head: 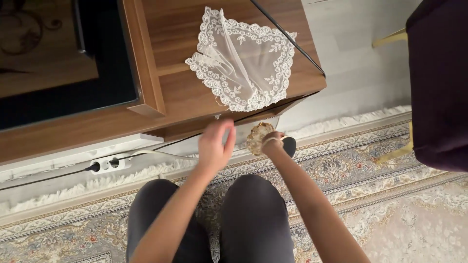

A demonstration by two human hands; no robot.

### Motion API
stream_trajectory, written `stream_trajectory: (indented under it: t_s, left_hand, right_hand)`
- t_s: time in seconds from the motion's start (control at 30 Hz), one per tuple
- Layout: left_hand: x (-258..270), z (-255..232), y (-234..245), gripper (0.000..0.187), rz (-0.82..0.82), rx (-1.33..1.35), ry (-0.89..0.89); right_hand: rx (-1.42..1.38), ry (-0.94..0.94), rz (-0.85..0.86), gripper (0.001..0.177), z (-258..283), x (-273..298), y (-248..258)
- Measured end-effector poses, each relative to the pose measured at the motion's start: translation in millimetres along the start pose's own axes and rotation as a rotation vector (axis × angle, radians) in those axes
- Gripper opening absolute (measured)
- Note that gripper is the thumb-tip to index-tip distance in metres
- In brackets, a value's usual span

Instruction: Vacuuming the floors and carpets in a home hallway and bathroom.

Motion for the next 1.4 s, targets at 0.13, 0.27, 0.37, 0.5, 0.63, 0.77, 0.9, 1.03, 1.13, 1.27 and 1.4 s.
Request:
stream_trajectory:
  t_s: [0.13, 0.27, 0.37, 0.5, 0.63, 0.77, 0.9, 1.03, 1.13, 1.27, 1.4]
  left_hand:
    - [-97, 9, 6, 0.038, 0.029, -0.201, 0.020]
    - [-127, 53, -5, 0.070, 0.015, -0.439, 0.071]
    - [-124, 68, 14, 0.089, 0.149, -0.505, 0.197]
    - [-113, 76, 47, 0.088, 0.345, -0.513, 0.322]
    - [-124, 41, 70, 0.086, 0.393, -0.557, 0.429]
    - [-160, 69, 45, 0.078, 0.389, -0.567, 0.396]
    - [-219, 136, -9, 0.059, 0.483, -0.322, 0.283]
    - [-258, 167, -23, 0.069, 0.456, -0.521, 0.199]
    - [-280, 180, -21, 0.079, 0.480, -0.586, 0.239]
    - [-295, 193, -17, 0.056, 0.395, -0.431, 0.296]
    - [-293, 176, -2, 0.056, 0.282, -0.409, 0.235]
  right_hand:
    - [-0.285, 0.140, 0.110, 0.033, -68, 116, -9]
    - [-1.214, 0.389, -0.082, 0.044, -118, 155, -85]
    - [-1.813, 0.712, -0.329, 0.052, -140, 182, -85]
    - [-2.232, 1.109, -0.544, 0.059, -148, 148, -79]
    - [-2.497, 1.463, -0.418, 0.047, -157, 141, 77]
    - [-2.224, 1.571, -0.674, 0.038, -153, 142, 198]
    - [-1.402, 1.113, -1.132, 0.038, -141, 170, 250]
    - [-1.162, 1.013, -1.243, 0.035, -142, 123, 260]
    - [-1.152, 0.850, -1.317, 0.059, -161, 75, 263]
    - [-1.347, 1.257, -1.214, 0.069, -187, 25, 272]
    - [-1.091, 1.021, -1.325, 0.064, -209, 51, 285]
Point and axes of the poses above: each hand's wrist, its own x-axis away from the middle knuckle, its own y-axis out of the back of the hand, z = x × y, the point moved 1 cm from there along -x, towards the middle knuckle, and after that the axes turned 6 degrees about z, right-handed, at the moved point
